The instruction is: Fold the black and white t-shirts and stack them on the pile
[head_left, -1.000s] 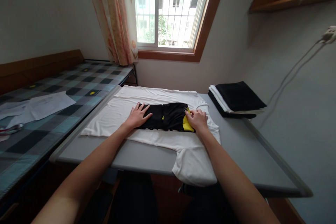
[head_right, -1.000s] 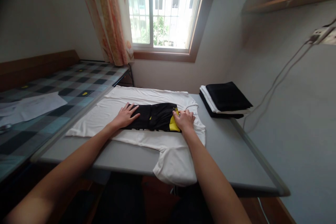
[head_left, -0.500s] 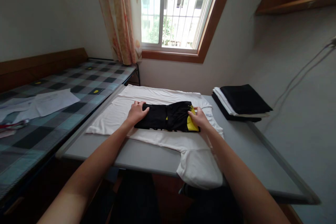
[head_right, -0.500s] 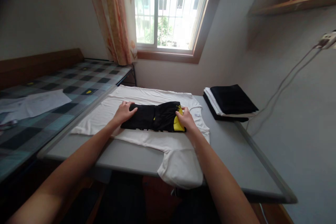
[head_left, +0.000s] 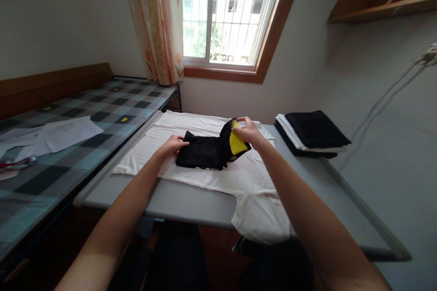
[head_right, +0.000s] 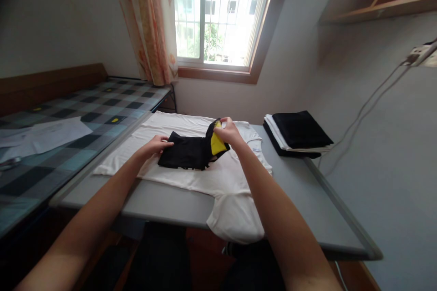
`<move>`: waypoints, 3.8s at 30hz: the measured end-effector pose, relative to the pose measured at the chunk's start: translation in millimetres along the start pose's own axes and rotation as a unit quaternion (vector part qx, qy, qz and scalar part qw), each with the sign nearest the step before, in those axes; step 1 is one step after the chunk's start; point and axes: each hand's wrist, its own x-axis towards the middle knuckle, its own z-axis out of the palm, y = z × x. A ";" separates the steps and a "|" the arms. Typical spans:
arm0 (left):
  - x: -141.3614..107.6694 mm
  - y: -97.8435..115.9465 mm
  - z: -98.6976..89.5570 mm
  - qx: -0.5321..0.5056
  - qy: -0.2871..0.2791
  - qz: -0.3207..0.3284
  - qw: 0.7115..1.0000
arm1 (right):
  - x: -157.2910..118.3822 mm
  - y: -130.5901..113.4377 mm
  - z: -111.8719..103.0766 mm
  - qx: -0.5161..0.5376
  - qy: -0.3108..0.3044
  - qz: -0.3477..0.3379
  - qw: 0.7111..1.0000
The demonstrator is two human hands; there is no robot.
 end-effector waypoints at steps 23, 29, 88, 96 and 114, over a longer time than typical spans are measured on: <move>-8.4 4.6 18.3 -0.034 0.035 0.139 0.989 | 1.2 108.2 20.2 0.100 0.012 -0.102 0.990; -13.9 50.8 20.8 0.179 0.211 0.299 0.913 | 2.4 107.4 17.1 0.102 -0.006 -0.118 0.988; 7.0 -1.6 77.8 0.395 -0.049 0.346 0.850 | -18.4 105.9 34.7 -0.351 -0.068 -0.187 0.915; 11.2 2.3 67.3 0.390 0.009 0.477 0.787 | -25.8 108.3 25.8 -0.350 0.021 -0.296 0.888; 10.1 11.8 72.5 0.323 0.189 0.582 0.722 | -18.6 43.4 57.2 -0.491 -0.016 -0.302 0.817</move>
